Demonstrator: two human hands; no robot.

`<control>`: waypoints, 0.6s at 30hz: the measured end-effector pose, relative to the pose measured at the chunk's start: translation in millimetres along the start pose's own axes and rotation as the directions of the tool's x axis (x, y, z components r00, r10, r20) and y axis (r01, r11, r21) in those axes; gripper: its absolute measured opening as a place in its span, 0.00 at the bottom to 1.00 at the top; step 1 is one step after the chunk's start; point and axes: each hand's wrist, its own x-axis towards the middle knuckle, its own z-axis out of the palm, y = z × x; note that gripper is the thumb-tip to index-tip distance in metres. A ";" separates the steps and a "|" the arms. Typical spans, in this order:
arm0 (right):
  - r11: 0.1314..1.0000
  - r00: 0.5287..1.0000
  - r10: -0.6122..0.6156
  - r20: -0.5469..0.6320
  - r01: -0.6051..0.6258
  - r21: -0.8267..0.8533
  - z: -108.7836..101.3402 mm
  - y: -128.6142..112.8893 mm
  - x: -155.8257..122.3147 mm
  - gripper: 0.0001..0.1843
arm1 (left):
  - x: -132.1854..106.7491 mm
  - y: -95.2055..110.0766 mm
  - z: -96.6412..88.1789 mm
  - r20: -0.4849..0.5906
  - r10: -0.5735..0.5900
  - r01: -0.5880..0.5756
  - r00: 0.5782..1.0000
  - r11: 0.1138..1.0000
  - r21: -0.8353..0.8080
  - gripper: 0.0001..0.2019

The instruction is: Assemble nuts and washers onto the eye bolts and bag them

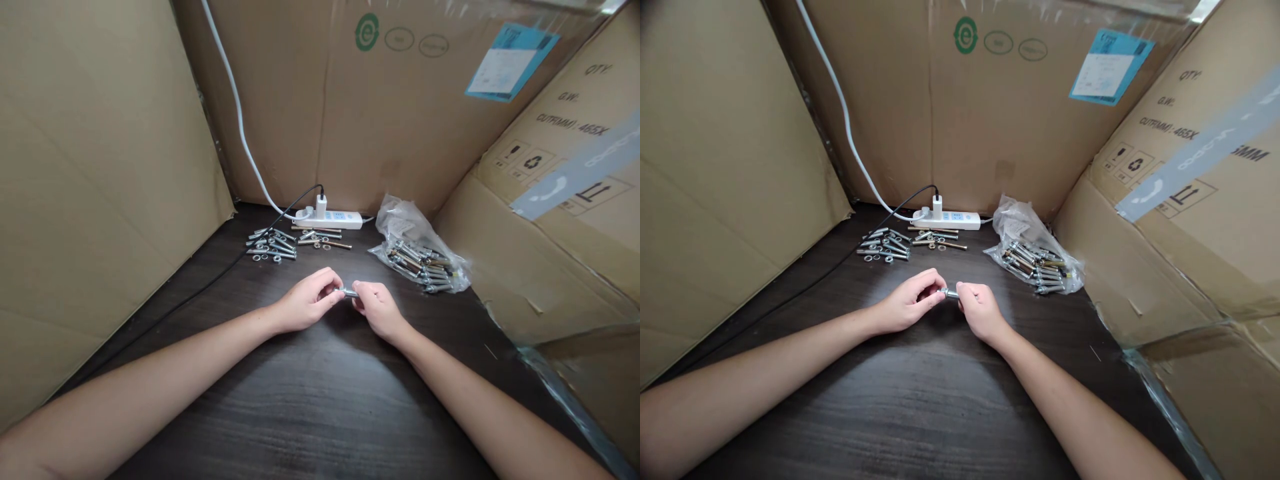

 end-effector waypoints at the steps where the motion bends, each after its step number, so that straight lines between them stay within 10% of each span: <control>1: 1.000 1.000 0.000 0.001 0.000 0.001 -0.1 0.4 0.3 0.24 | -0.4 0.3 0.2 -0.003 0.006 -0.006 1.000 1.000 0.007 0.08; 18: 1.000 1.000 -0.012 0.003 0.012 0.007 0.0 -1.0 0.1 0.24 | -1.7 1.8 -2.1 0.030 0.040 -0.043 0.999 0.994 0.101 0.10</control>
